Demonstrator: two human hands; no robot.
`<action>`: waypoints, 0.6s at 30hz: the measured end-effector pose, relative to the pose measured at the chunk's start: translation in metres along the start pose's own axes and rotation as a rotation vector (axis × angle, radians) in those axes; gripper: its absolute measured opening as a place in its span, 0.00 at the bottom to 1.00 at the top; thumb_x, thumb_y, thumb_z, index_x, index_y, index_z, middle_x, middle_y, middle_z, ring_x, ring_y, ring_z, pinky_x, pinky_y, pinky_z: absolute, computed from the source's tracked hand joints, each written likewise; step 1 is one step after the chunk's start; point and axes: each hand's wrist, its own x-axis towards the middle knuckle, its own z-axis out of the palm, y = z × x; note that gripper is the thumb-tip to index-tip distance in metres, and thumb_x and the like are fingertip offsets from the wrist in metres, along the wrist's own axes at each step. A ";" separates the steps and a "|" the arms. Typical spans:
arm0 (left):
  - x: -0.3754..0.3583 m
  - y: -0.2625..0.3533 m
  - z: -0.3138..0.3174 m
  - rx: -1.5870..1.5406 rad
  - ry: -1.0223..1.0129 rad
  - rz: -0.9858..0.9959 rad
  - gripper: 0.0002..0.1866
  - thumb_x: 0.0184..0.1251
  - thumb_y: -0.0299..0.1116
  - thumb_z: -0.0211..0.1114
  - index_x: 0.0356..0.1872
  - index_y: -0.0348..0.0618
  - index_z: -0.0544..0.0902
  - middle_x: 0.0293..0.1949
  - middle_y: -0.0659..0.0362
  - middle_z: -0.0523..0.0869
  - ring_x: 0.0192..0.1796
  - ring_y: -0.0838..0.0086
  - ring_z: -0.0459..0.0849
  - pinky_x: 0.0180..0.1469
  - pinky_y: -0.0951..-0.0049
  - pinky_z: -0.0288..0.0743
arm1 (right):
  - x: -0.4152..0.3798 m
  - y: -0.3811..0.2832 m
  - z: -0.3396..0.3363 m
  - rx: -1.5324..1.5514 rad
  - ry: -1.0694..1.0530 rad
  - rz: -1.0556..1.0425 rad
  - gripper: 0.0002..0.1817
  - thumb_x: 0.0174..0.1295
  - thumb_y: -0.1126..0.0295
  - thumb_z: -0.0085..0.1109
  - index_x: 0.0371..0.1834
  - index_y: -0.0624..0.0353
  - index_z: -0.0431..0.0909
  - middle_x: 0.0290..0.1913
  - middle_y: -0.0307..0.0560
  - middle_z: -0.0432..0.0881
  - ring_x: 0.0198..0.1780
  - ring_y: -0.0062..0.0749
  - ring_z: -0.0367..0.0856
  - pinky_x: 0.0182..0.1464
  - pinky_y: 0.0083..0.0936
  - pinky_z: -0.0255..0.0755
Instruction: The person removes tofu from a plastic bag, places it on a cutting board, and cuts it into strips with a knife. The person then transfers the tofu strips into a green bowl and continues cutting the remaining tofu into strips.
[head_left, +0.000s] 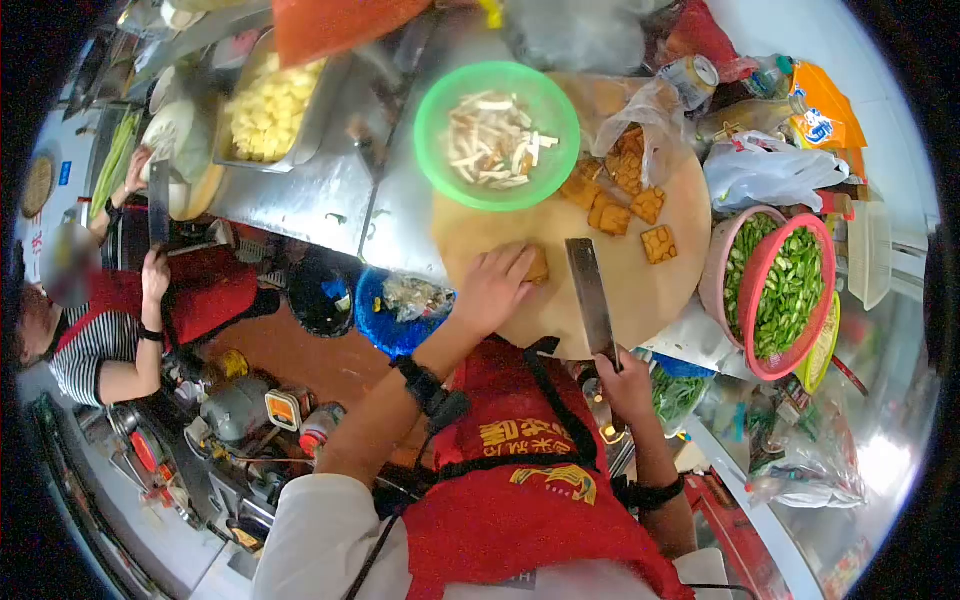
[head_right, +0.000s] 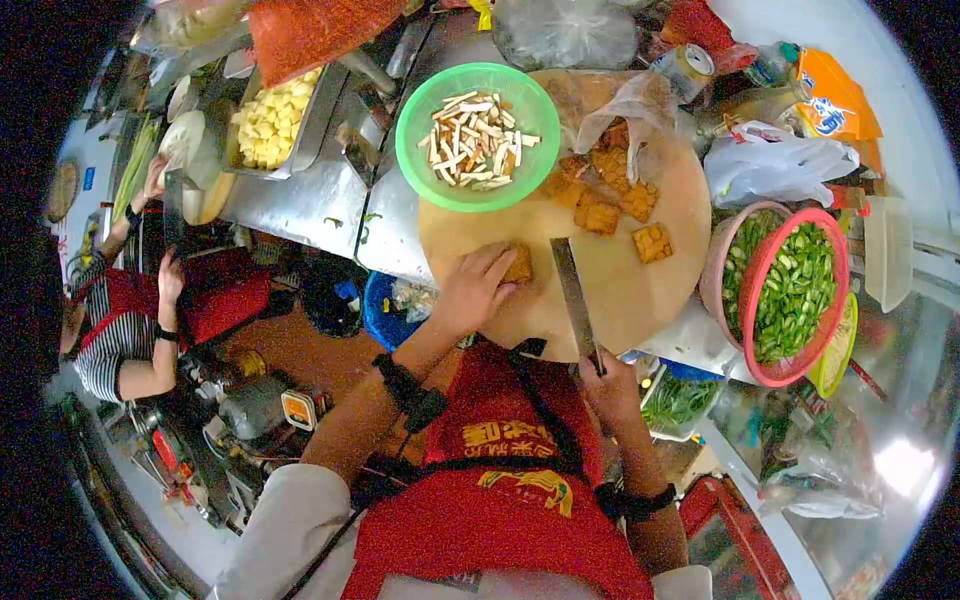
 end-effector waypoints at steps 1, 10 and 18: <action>-0.002 0.000 0.003 0.008 0.005 -0.002 0.29 0.55 0.36 0.67 0.59 0.41 0.71 0.57 0.50 0.75 0.59 0.55 0.72 0.61 0.57 0.65 | -0.001 0.002 0.000 0.000 -0.002 -0.009 0.20 0.63 0.61 0.55 0.55 0.60 0.76 0.41 0.58 0.84 0.38 0.45 0.84 0.47 0.32 0.74; 0.001 0.021 0.014 0.084 0.131 -0.079 0.23 0.56 0.35 0.67 0.52 0.38 0.75 0.54 0.47 0.77 0.56 0.52 0.75 0.58 0.58 0.70 | -0.025 0.043 -0.005 0.022 -0.037 -0.149 0.22 0.63 0.56 0.54 0.56 0.56 0.76 0.46 0.64 0.81 0.48 0.60 0.80 0.54 0.41 0.72; 0.000 0.021 0.023 0.058 0.133 -0.072 0.25 0.53 0.29 0.68 0.54 0.37 0.75 0.57 0.48 0.76 0.61 0.51 0.73 0.64 0.58 0.67 | -0.033 0.048 -0.022 0.093 -0.036 -0.195 0.19 0.61 0.59 0.54 0.52 0.57 0.78 0.40 0.62 0.82 0.45 0.59 0.80 0.49 0.40 0.74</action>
